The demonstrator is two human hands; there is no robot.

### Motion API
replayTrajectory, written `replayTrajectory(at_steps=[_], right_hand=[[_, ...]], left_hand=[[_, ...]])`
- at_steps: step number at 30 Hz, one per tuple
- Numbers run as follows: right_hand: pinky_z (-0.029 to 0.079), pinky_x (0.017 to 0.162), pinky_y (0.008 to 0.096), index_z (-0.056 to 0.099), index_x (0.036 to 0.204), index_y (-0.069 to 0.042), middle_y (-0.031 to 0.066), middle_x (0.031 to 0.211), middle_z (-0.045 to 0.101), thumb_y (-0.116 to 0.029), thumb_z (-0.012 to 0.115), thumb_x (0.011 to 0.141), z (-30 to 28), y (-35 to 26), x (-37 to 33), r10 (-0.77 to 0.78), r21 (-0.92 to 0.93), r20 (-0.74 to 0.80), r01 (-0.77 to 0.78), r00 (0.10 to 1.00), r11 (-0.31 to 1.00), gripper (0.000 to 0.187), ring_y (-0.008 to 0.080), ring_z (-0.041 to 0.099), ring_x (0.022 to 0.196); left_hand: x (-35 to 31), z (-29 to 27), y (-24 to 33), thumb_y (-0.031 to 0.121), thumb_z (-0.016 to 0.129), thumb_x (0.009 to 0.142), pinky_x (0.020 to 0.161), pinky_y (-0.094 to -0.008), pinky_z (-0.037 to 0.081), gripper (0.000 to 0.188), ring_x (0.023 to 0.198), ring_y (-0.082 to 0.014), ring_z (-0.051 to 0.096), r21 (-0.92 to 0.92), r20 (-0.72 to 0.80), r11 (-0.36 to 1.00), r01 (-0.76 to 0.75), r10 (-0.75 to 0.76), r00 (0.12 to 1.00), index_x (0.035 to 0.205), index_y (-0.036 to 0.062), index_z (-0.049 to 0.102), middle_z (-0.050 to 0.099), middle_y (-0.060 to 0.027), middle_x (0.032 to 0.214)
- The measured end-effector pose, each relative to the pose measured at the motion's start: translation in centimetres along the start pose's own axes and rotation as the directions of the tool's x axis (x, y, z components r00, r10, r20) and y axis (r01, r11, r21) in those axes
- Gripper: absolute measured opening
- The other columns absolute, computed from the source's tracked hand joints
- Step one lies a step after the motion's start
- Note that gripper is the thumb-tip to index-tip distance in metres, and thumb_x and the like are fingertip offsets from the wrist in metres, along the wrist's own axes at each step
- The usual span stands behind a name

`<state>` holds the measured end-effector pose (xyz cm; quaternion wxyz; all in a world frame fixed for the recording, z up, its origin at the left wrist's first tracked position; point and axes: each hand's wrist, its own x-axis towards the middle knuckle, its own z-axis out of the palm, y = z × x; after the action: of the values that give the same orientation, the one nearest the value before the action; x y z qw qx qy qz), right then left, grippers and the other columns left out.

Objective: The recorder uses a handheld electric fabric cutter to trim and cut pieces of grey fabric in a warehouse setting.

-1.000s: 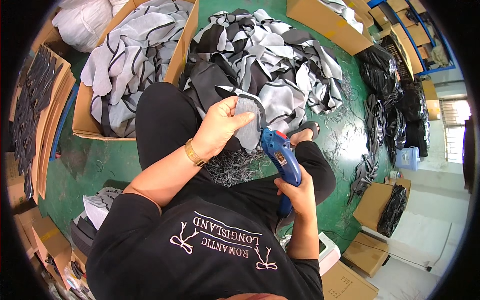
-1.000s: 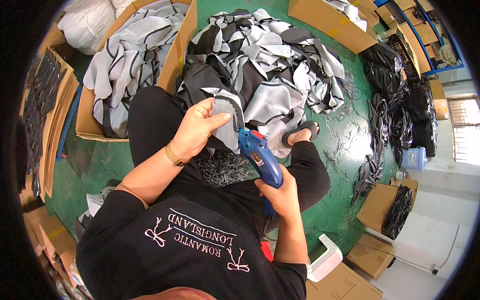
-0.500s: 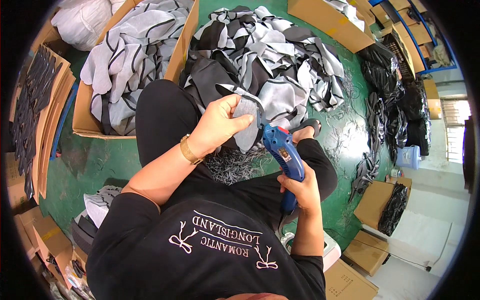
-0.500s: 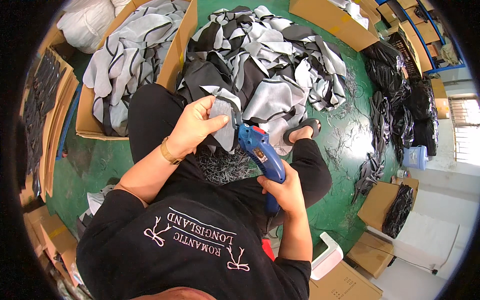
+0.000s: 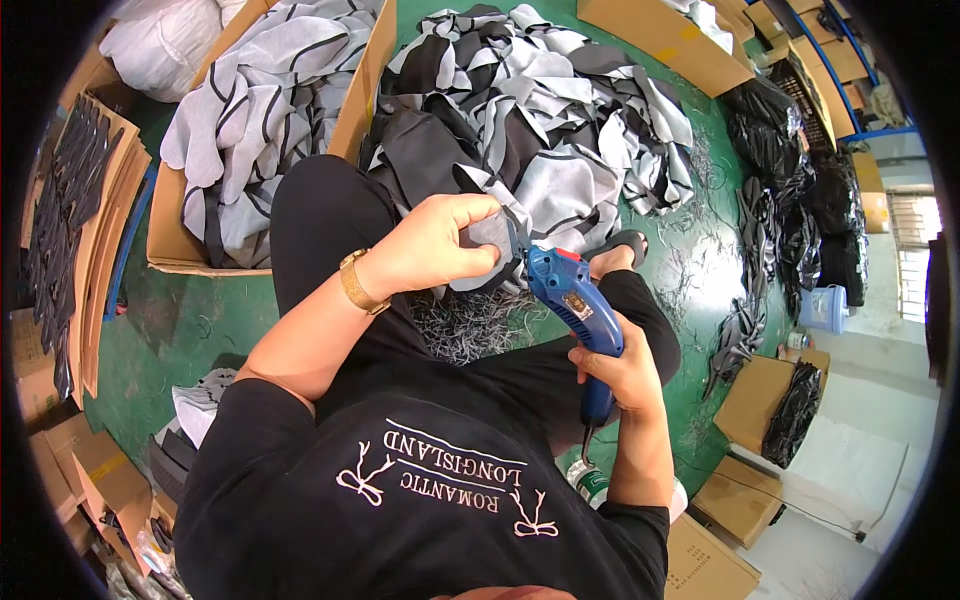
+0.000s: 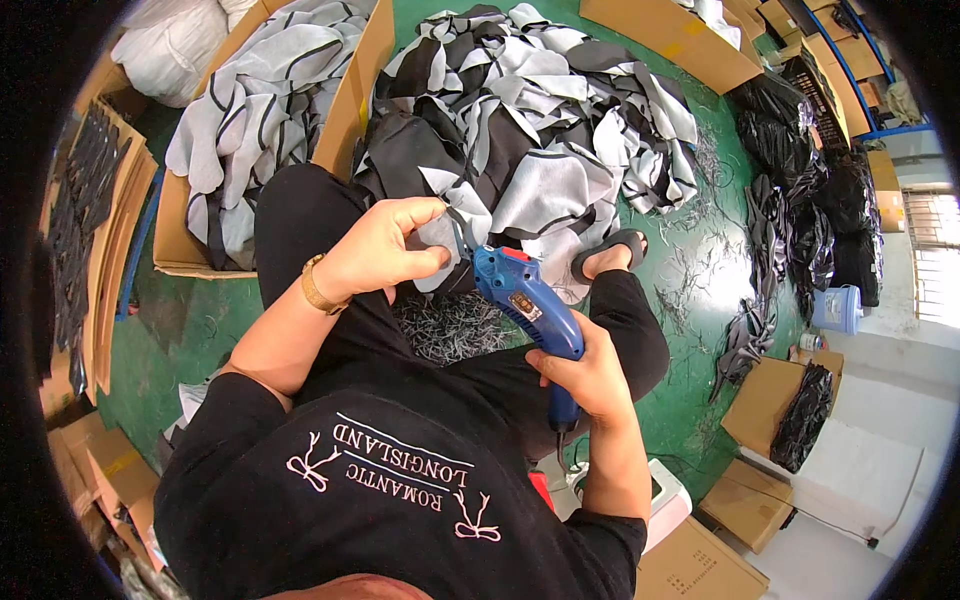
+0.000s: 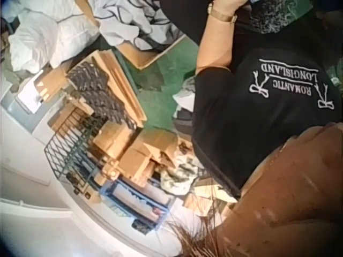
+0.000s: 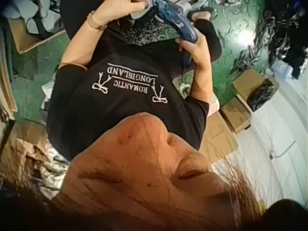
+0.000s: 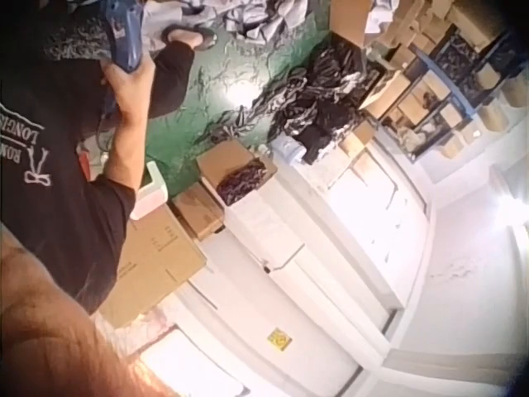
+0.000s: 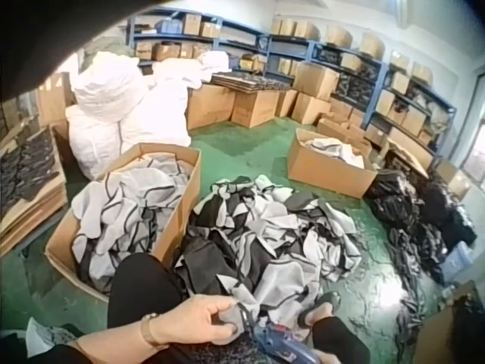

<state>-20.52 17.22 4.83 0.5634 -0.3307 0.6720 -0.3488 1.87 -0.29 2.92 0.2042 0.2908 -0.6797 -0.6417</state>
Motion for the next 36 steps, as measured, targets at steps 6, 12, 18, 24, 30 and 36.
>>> replayTrajectory(at_steps=[6,12,18,24,30,36], right_hand=[[0.046,0.053,0.0255,0.058,0.110,0.003,0.0023,0.077,0.057,-0.002,0.072,0.073,-0.3,-0.9,0.3,0.017,0.007,0.052,-0.018,0.998,1.000,0.040,0.0107,0.055,0.058],[0.048,0.050,0.0283,0.056,0.097,0.006,0.0066,0.070,0.056,-0.005,0.070,0.068,0.8,-1.0,1.8,-0.106,0.275,-0.044,0.114,0.993,0.955,0.034,0.0160,0.056,0.056],[0.048,0.051,0.0283,0.055,0.098,0.006,0.0067,0.071,0.056,-0.006,0.070,0.067,0.8,0.0,1.6,-0.107,0.298,-0.069,0.123,0.992,0.946,0.037,0.0155,0.055,0.056],[0.049,0.052,0.0278,0.055,0.100,0.006,0.0072,0.073,0.057,-0.006,0.072,0.069,1.1,1.2,1.0,-0.086,0.313,-0.110,0.117,0.990,0.943,0.037,0.0157,0.056,0.057],[0.048,0.053,0.0269,0.055,0.101,0.007,0.0077,0.075,0.058,-0.005,0.073,0.071,1.4,2.3,0.3,-0.087,0.263,-0.143,0.123,0.986,0.957,0.037,0.0159,0.057,0.058],[0.049,0.054,0.0248,0.057,0.104,0.004,0.0043,0.076,0.060,-0.005,0.074,0.072,2.9,2.7,-0.4,-0.052,0.114,-0.083,0.062,0.995,0.992,0.038,0.0099,0.056,0.061]], left_hand=[[0.1,-0.3,-0.7,0.006,0.061,0.078,0.037,-0.0164,0.038,0.016,0.049,0.0005,0.048,0.032,0.185,0.995,-0.098,0.090,0.979,0.094,0.0018,0.062,0.060,0.0047,0.077],[-0.2,-0.3,-0.6,-0.001,0.059,0.077,0.058,-0.0196,0.041,0.022,0.068,0.0000,0.046,-0.111,0.137,0.992,0.060,-0.044,0.990,0.099,-0.0026,0.060,0.055,0.0063,0.078],[-0.3,-0.8,-1.0,-0.003,0.059,0.080,0.072,-0.0196,0.044,0.023,0.080,-0.0015,0.051,-0.227,0.095,0.968,0.110,-0.090,0.991,0.103,-0.0025,0.060,0.060,0.0044,0.088],[0.0,-0.5,-1.2,0.002,0.059,0.085,0.057,-0.0211,0.048,0.026,0.073,-0.0052,0.060,-0.460,0.010,0.881,0.111,-0.120,0.993,0.111,-0.0001,0.058,0.065,-0.0011,0.094],[0.6,-0.1,-3.2,0.000,0.057,0.088,0.078,-0.0231,0.050,0.021,0.086,-0.0079,0.062,-0.637,-0.037,0.767,0.080,-0.133,0.990,0.109,0.0001,0.058,0.065,-0.0030,0.099],[0.6,1.1,-4.1,-0.003,0.057,0.087,0.082,-0.0274,0.051,0.022,0.088,-0.0117,0.063,-0.716,-0.140,0.698,0.013,-0.162,0.977,0.109,-0.0003,0.057,0.065,-0.0056,0.099]])
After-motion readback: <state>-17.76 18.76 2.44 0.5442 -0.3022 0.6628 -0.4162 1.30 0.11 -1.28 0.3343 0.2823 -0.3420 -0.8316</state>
